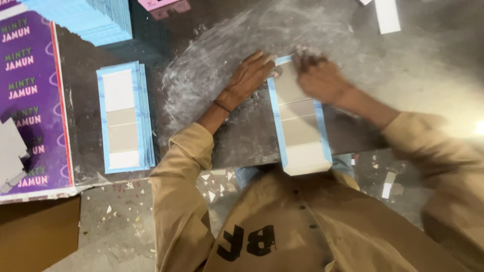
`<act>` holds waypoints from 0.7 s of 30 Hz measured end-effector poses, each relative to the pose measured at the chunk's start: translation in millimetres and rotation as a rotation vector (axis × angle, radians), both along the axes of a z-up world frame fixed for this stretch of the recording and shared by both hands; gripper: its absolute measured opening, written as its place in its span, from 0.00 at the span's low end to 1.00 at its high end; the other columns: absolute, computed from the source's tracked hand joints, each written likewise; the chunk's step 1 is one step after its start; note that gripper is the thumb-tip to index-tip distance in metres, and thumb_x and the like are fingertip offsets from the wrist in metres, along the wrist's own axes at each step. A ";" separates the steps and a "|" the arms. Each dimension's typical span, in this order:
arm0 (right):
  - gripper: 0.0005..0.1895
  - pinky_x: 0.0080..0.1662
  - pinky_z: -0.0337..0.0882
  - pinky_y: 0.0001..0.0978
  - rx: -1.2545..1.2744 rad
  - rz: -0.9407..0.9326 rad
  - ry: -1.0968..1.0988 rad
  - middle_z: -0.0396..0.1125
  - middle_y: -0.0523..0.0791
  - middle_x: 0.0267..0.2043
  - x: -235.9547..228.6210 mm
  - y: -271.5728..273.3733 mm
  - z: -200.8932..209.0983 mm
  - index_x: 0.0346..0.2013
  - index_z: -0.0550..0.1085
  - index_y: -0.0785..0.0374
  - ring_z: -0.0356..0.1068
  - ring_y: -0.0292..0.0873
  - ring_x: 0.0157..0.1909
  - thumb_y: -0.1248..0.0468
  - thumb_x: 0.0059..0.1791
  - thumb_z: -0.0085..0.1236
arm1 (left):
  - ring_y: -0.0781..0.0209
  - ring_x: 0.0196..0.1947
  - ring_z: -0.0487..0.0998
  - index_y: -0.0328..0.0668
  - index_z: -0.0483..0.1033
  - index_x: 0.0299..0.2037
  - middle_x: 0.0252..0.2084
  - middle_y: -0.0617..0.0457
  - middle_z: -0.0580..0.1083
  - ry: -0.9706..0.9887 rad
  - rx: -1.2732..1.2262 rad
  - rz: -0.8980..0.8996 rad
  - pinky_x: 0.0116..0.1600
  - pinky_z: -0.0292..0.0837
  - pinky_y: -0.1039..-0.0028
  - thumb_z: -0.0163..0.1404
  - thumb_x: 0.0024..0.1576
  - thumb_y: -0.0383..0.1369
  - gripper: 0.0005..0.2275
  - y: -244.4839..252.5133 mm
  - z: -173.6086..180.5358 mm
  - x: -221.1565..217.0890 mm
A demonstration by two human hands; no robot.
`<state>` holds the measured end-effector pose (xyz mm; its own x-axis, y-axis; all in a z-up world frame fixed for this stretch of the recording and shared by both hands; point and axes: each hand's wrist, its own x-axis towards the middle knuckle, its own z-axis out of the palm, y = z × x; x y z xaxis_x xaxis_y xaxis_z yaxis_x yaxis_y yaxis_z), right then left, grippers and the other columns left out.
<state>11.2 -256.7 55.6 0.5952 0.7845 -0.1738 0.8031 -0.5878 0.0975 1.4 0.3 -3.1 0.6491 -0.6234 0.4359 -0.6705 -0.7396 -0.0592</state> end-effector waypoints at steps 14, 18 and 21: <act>0.34 0.71 0.59 0.45 0.358 -0.071 -0.197 0.61 0.65 0.68 -14.1 -16.0 -28.1 0.66 0.65 0.81 0.64 0.59 0.68 0.53 0.55 0.47 | 0.48 0.51 0.67 0.37 0.73 0.63 0.51 0.45 0.71 0.195 0.020 0.063 0.57 0.67 0.60 0.53 0.58 0.38 0.23 -12.8 24.8 -21.3; 0.33 0.71 0.58 0.46 0.430 -0.059 -0.233 0.61 0.64 0.68 -16.1 -7.4 -27.4 0.65 0.66 0.81 0.64 0.58 0.69 0.55 0.55 0.47 | 0.52 0.55 0.69 0.33 0.73 0.60 0.53 0.48 0.71 0.154 -0.022 0.078 0.61 0.68 0.61 0.54 0.58 0.35 0.21 -16.4 29.6 -27.4; 0.32 0.71 0.57 0.45 0.447 -0.060 -0.236 0.62 0.64 0.69 -16.9 -13.1 -29.4 0.64 0.66 0.80 0.64 0.58 0.69 0.55 0.55 0.47 | 0.53 0.57 0.70 0.32 0.74 0.57 0.53 0.50 0.72 0.153 -0.062 0.127 0.62 0.68 0.62 0.54 0.58 0.33 0.19 -21.2 23.1 -32.3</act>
<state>-5.7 -269.8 26.2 0.6241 0.7145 0.3162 0.7530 -0.6580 0.0006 -30.9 -20.9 20.0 0.7827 -0.5071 0.3608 -0.5689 -0.8180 0.0845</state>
